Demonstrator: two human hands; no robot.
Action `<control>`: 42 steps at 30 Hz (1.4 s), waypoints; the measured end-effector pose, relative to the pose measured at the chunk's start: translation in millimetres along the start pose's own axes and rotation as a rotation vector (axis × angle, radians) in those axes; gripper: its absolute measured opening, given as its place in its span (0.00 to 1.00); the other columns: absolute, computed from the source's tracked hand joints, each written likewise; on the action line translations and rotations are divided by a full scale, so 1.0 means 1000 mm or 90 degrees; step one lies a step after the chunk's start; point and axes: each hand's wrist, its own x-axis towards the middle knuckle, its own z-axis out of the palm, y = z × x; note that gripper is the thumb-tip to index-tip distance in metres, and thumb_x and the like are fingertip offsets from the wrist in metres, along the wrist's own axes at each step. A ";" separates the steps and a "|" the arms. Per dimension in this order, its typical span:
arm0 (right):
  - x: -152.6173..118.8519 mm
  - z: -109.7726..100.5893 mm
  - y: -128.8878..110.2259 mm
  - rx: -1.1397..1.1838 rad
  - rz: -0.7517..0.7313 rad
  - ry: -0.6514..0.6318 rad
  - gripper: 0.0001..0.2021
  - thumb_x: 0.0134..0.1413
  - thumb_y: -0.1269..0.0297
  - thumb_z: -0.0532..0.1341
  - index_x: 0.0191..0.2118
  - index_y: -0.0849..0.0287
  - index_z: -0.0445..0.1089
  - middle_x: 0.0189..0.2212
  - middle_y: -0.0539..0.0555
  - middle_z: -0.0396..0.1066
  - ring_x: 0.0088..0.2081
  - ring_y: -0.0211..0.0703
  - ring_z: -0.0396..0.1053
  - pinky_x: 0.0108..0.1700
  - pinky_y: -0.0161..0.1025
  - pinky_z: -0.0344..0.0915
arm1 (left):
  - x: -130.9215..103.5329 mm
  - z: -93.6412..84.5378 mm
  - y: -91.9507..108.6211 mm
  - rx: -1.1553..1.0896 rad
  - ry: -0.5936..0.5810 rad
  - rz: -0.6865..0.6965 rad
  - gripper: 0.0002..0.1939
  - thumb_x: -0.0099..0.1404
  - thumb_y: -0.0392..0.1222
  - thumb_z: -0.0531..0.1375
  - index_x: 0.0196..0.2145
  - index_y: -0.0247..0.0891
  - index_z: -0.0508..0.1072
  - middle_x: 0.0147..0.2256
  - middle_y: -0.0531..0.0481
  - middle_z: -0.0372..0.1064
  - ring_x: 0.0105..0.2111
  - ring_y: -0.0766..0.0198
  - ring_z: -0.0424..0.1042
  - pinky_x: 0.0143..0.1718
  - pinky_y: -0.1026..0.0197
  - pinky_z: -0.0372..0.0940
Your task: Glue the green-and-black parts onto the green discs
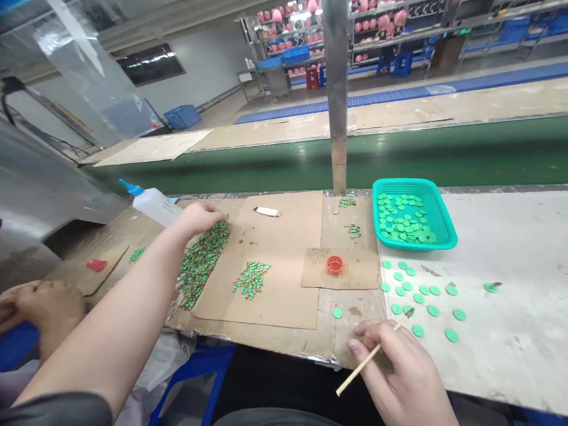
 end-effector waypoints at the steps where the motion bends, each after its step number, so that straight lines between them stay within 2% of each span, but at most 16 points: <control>1: 0.002 -0.001 0.001 0.002 -0.011 -0.006 0.14 0.80 0.52 0.63 0.38 0.50 0.72 0.44 0.53 0.84 0.44 0.49 0.83 0.45 0.44 0.77 | -0.006 -0.002 -0.003 -0.025 0.006 -0.009 0.20 0.78 0.55 0.69 0.55 0.36 0.80 0.53 0.45 0.80 0.50 0.53 0.82 0.53 0.47 0.81; 5: 0.011 -0.002 -0.002 0.030 -0.045 -0.021 0.11 0.79 0.56 0.64 0.39 0.50 0.72 0.39 0.50 0.84 0.40 0.46 0.83 0.40 0.41 0.77 | -0.034 0.001 -0.005 -0.160 0.010 -0.039 0.17 0.78 0.53 0.69 0.50 0.35 0.79 0.48 0.47 0.79 0.45 0.58 0.80 0.48 0.52 0.80; 8: 0.020 0.000 -0.012 0.063 -0.052 -0.015 0.12 0.79 0.57 0.64 0.38 0.50 0.71 0.37 0.49 0.83 0.38 0.45 0.83 0.39 0.40 0.76 | -0.069 0.009 0.005 -0.320 -0.041 -0.019 0.17 0.80 0.54 0.67 0.45 0.36 0.76 0.39 0.51 0.75 0.34 0.65 0.74 0.37 0.60 0.75; 10: 0.027 0.002 -0.022 0.089 -0.052 -0.016 0.13 0.78 0.58 0.64 0.36 0.50 0.71 0.36 0.50 0.83 0.37 0.45 0.82 0.38 0.39 0.76 | -0.104 0.017 0.016 -0.438 -0.105 0.013 0.19 0.78 0.57 0.66 0.39 0.38 0.72 0.32 0.54 0.71 0.27 0.68 0.69 0.30 0.64 0.68; 12: 0.034 0.004 -0.033 0.113 -0.040 -0.025 0.13 0.78 0.59 0.64 0.36 0.51 0.73 0.34 0.49 0.82 0.34 0.44 0.81 0.36 0.38 0.75 | -0.145 0.027 0.031 -0.541 -0.189 0.048 0.24 0.69 0.63 0.69 0.37 0.41 0.68 0.31 0.53 0.73 0.25 0.68 0.69 0.26 0.65 0.65; 15: 0.043 0.007 -0.052 0.152 -0.031 -0.045 0.09 0.76 0.61 0.65 0.39 0.52 0.76 0.31 0.48 0.81 0.32 0.42 0.79 0.35 0.37 0.75 | -0.206 0.045 0.051 -0.638 -0.334 0.081 0.33 0.56 0.72 0.75 0.38 0.42 0.71 0.29 0.52 0.75 0.19 0.69 0.65 0.19 0.65 0.60; 18: 0.050 0.008 -0.066 0.193 -0.035 -0.039 0.05 0.73 0.61 0.67 0.43 0.53 0.79 0.35 0.51 0.84 0.36 0.43 0.82 0.40 0.38 0.77 | -0.249 0.058 0.067 -0.710 -0.448 0.100 0.33 0.60 0.74 0.76 0.37 0.41 0.73 0.25 0.54 0.73 0.16 0.71 0.63 0.17 0.68 0.57; 21: 0.052 0.005 -0.074 0.210 -0.014 -0.053 0.07 0.73 0.62 0.67 0.40 0.54 0.79 0.31 0.49 0.82 0.32 0.41 0.79 0.37 0.37 0.73 | -0.269 0.065 0.079 -0.794 -0.508 0.134 0.28 0.67 0.67 0.76 0.34 0.39 0.75 0.25 0.53 0.74 0.16 0.73 0.65 0.18 0.71 0.59; 25: 0.048 0.001 -0.076 0.222 -0.010 -0.039 0.10 0.73 0.67 0.65 0.35 0.55 0.78 0.27 0.47 0.78 0.28 0.38 0.75 0.33 0.35 0.70 | -0.276 0.070 0.085 -0.838 -0.486 0.141 0.24 0.68 0.62 0.77 0.34 0.39 0.79 0.25 0.52 0.75 0.18 0.73 0.67 0.19 0.73 0.62; 27: 0.046 0.001 -0.073 0.186 -0.081 0.011 0.10 0.74 0.69 0.65 0.37 0.55 0.79 0.28 0.48 0.79 0.29 0.40 0.76 0.34 0.37 0.73 | -0.279 0.073 0.085 -0.858 -0.467 0.125 0.21 0.68 0.61 0.78 0.37 0.40 0.82 0.27 0.52 0.77 0.19 0.74 0.67 0.19 0.73 0.63; 31: 0.041 0.002 -0.064 0.058 -0.304 0.129 0.09 0.73 0.77 0.65 0.49 0.57 0.81 0.37 0.56 0.86 0.37 0.47 0.82 0.41 0.44 0.80 | -0.286 0.077 0.084 -0.858 -0.411 0.111 0.19 0.64 0.59 0.80 0.35 0.41 0.85 0.27 0.51 0.77 0.22 0.72 0.70 0.23 0.73 0.68; 33: 0.038 0.002 -0.062 0.052 -0.312 0.143 0.10 0.72 0.77 0.67 0.52 0.57 0.81 0.38 0.57 0.87 0.38 0.47 0.84 0.43 0.45 0.82 | -0.290 0.077 0.086 -0.848 -0.365 0.133 0.18 0.63 0.58 0.81 0.35 0.42 0.88 0.25 0.50 0.77 0.23 0.70 0.73 0.25 0.73 0.72; 35: 0.035 0.001 -0.064 0.104 -0.232 0.116 0.08 0.72 0.73 0.68 0.50 0.55 0.82 0.37 0.54 0.87 0.37 0.47 0.85 0.42 0.44 0.82 | -0.292 0.076 0.088 -0.835 -0.308 0.169 0.17 0.62 0.58 0.81 0.36 0.44 0.89 0.24 0.50 0.76 0.23 0.69 0.75 0.26 0.72 0.74; 38: 0.031 0.003 -0.071 0.269 -0.003 0.037 0.04 0.71 0.67 0.69 0.43 0.54 0.83 0.34 0.52 0.86 0.35 0.45 0.85 0.39 0.40 0.81 | -0.295 0.076 0.089 -0.816 -0.240 0.223 0.13 0.64 0.57 0.81 0.37 0.48 0.91 0.25 0.50 0.78 0.25 0.68 0.77 0.28 0.72 0.75; 40: 0.026 0.007 -0.076 0.416 0.137 -0.021 0.05 0.71 0.62 0.70 0.40 0.55 0.82 0.32 0.52 0.85 0.35 0.45 0.85 0.39 0.40 0.82 | -0.297 0.078 0.087 -0.820 -0.226 0.257 0.10 0.66 0.56 0.79 0.38 0.50 0.91 0.28 0.49 0.79 0.25 0.67 0.78 0.28 0.70 0.76; 42: 0.020 0.012 -0.078 0.546 0.214 -0.067 0.07 0.70 0.59 0.71 0.39 0.55 0.81 0.31 0.52 0.85 0.35 0.44 0.85 0.41 0.39 0.84 | -0.300 0.083 0.081 -0.833 -0.234 0.284 0.07 0.68 0.54 0.78 0.39 0.52 0.92 0.29 0.49 0.79 0.26 0.65 0.78 0.28 0.68 0.77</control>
